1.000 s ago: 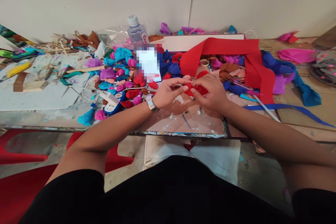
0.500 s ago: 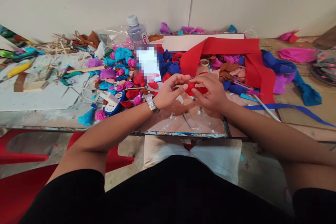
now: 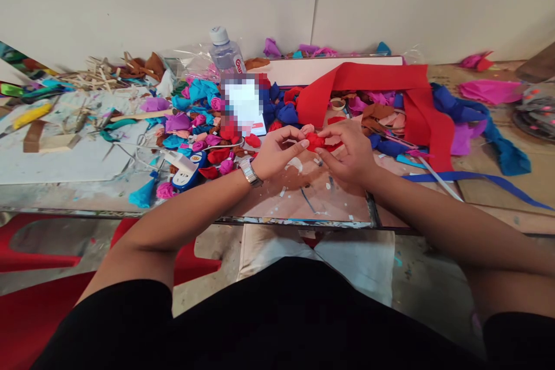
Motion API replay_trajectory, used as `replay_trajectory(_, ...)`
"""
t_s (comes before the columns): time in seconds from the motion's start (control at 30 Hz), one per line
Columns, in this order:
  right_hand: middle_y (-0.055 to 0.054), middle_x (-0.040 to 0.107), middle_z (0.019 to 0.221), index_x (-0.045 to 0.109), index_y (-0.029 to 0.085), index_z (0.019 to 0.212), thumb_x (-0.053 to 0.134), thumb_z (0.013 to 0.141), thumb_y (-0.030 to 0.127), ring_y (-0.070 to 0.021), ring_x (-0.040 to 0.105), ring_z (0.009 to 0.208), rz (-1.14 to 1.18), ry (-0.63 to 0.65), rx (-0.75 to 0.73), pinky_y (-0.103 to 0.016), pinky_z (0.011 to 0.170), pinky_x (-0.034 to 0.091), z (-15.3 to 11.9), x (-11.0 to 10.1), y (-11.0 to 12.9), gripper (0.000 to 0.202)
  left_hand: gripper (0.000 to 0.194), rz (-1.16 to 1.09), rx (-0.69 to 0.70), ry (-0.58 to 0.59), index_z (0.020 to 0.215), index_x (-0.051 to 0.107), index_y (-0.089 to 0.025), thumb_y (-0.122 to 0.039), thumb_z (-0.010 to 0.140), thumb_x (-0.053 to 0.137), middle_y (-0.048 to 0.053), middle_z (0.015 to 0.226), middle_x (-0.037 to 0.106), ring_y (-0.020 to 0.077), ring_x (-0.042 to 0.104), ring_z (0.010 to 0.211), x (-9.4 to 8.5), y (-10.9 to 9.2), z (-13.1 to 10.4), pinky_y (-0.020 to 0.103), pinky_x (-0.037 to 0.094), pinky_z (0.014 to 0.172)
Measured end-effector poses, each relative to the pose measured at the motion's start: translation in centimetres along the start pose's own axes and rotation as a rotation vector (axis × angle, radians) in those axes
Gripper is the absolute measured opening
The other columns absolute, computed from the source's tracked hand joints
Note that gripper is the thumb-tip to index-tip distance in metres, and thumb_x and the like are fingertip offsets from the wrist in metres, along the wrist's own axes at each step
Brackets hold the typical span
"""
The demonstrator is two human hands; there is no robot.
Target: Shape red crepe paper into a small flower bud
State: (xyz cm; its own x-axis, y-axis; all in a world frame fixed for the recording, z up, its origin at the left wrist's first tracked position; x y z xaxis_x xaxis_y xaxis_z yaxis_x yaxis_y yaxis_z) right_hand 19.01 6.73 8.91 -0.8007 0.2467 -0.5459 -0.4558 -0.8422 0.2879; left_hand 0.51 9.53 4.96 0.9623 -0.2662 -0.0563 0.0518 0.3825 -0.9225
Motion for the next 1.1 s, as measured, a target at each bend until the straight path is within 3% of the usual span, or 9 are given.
replay_trajectory(0.1, -0.005, 0.081, 0.104, 0.068, 0.028, 0.113, 0.07, 0.1, 0.043, -0.0278, 0.075, 0.093, 0.001, -0.001, -0.003, -0.048, 0.09, 0.056, -0.1, 0.0, 0.1, 0.02, 0.043, 0.044, 0.009, -0.019, 0.091, 0.077, -0.019, -0.061, 0.089, 0.085, 0.003, 0.09, 0.075, 0.0141, 0.068, 0.083, -0.3, 0.1, 0.0, 0.031, 0.057, 0.082)
replay_trajectory(0.43, -0.006, 0.083, 0.11, 0.072, 0.03, 0.112, 0.066, 0.102, 0.049, -0.0298, 0.076, 0.103, -0.026, 0.096, 0.027, -0.052, 0.101, 0.053, -0.2, 0.7, -0.4, 0.023, 0.044, 0.128, 0.015, -0.081, 0.086, 0.075, -0.019, -0.062, 0.093, 0.079, 0.003, 0.084, 0.073, 0.0128, 0.061, 0.074, -0.8, -0.2, 0.0, 0.029, 0.051, 0.072)
replay_trajectory(0.67, -0.005, 0.084, 0.117, 0.075, 0.03, 0.114, 0.067, 0.104, 0.046, -0.0294, 0.076, 0.107, -0.061, 0.108, -0.032, -0.053, 0.1, 0.05, -0.4, 1.0, 0.0, 0.021, 0.032, 0.302, 0.09, -0.079, 0.085, 0.077, -0.019, -0.05, 0.093, 0.079, 0.005, 0.089, 0.075, 0.0153, 0.064, 0.079, -0.7, -0.6, -0.2, 0.03, 0.05, 0.072)
replay_trajectory(0.77, -0.006, 0.084, 0.115, 0.074, 0.029, 0.114, 0.067, 0.104, 0.048, -0.0295, 0.075, 0.106, -0.066, 0.091, -0.011, -0.053, 0.1, 0.051, -0.3, 0.8, -0.1, 0.023, 0.033, 0.189, 0.013, -0.075, 0.086, 0.077, -0.019, -0.051, 0.092, 0.081, 0.004, 0.087, 0.075, 0.0141, 0.063, 0.077, -0.9, 0.2, 0.0, 0.03, 0.051, 0.073)
replay_trajectory(0.97, -0.007, 0.083, 0.111, 0.072, 0.029, 0.117, 0.066, 0.102, 0.049, -0.031, 0.076, 0.104, -0.014, 0.038, 0.04, -0.053, 0.098, 0.055, -0.2, 0.3, -0.4, 0.026, 0.043, -0.222, -0.271, 0.019, 0.095, 0.073, -0.019, -0.06, 0.087, 0.086, 0.003, 0.09, 0.074, 0.0126, 0.067, 0.078, 0.0, 2.6, 0.1, 0.028, 0.055, 0.073)
replay_trajectory(1.1, -0.007, 0.083, 0.11, 0.072, 0.029, 0.116, 0.067, 0.102, 0.047, -0.031, 0.076, 0.104, -0.039, 0.02, 0.037, -0.051, 0.096, 0.054, -0.2, 0.2, -0.4, 0.024, 0.05, -0.151, -0.236, 0.012, 0.088, 0.073, -0.019, -0.067, 0.087, 0.084, 0.002, 0.083, 0.071, 0.0115, 0.064, 0.073, -0.1, 1.9, 0.0, 0.026, 0.054, 0.07)
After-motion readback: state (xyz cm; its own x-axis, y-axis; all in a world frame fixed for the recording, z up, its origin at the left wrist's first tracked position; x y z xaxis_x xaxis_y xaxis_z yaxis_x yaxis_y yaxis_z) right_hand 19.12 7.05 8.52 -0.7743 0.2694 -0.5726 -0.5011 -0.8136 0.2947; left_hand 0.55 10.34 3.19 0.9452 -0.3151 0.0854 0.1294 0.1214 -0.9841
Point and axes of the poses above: each hand's wrist, its own z-axis towards the middle knuckle, its own x-axis out of the palm, y = z × x, the point moved 7 cm from there along z, towards the middle knuckle
